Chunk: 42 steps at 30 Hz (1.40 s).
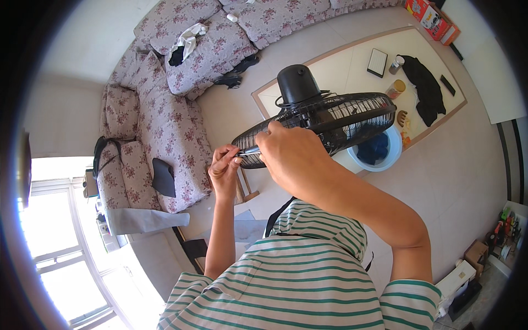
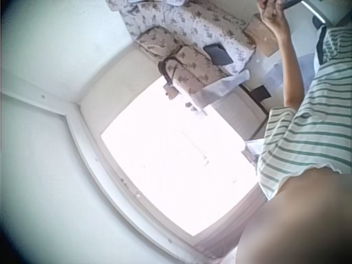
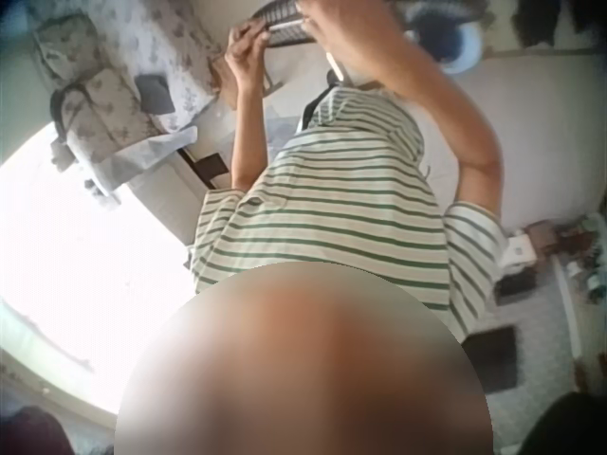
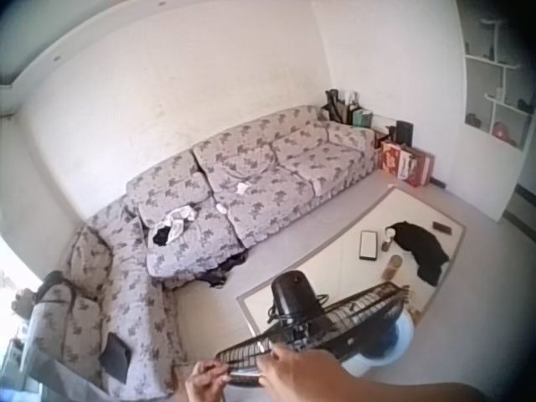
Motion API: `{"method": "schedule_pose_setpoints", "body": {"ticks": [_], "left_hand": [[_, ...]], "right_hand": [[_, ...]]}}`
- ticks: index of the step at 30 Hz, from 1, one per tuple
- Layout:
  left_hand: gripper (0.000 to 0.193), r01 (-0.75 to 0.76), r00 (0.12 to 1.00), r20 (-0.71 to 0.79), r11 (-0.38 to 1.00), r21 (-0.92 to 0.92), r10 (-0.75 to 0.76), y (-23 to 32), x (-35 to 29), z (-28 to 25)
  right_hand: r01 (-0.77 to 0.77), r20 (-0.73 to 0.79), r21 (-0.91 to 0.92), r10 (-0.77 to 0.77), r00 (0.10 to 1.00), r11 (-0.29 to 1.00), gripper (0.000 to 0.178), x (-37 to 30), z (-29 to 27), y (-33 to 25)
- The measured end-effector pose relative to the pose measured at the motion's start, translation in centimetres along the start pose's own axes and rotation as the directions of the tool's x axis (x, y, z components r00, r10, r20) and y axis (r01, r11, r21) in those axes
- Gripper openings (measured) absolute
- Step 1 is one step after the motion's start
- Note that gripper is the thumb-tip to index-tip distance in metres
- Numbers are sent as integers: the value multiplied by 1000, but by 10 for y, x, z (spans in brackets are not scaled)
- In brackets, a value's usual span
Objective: The person assembles a table fan by attaching the front wire cage to the fan body. They use a screwdriver to tighten screws and a knife to adjust the cage, then place the assembled fan on the floor.
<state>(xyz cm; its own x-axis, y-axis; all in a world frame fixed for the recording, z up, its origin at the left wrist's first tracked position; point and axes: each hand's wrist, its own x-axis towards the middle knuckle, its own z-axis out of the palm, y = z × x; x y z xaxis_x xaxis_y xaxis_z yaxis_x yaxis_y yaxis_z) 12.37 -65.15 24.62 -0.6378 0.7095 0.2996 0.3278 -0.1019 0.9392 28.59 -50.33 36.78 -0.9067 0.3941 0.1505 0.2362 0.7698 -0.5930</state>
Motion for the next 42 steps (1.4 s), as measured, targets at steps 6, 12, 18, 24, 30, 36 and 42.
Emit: {"method": "schedule_pose_setpoints", "body": {"ticks": [6,12,18,24,30,36,42], "left_hand": [[22,-15,1000,-3,1000,9,15,-2,0,-1],[22,13,1000,-3,1000,-5,-13,-1,-1,-2],[22,16,1000,-7,1000,-5,-16,-1,-1,-2],[23,25,1000,0,999,-19,-25,-1,-2,-3],[22,23,1000,-3,1000,2,-23,0,-2,-2],[21,24,1000,5,1000,1,-24,1,-1,0],[22,-22,1000,-3,999,27,22,-1,0,0]], "right_hand": [[-50,62,-16,51,997,999,12,2,-2,-7],[30,27,-14,-30,999,999,12,2,4,1],[132,36,-111,-129,991,985,11,3,4,3],[226,23,-165,-225,974,960,10,5,-4,-4],[146,23,-134,-145,989,980,10,3,0,0],[60,27,-103,-57,998,993,12,1,-1,0],[56,14,-66,-55,998,996,12,-1,-4,0]]}}
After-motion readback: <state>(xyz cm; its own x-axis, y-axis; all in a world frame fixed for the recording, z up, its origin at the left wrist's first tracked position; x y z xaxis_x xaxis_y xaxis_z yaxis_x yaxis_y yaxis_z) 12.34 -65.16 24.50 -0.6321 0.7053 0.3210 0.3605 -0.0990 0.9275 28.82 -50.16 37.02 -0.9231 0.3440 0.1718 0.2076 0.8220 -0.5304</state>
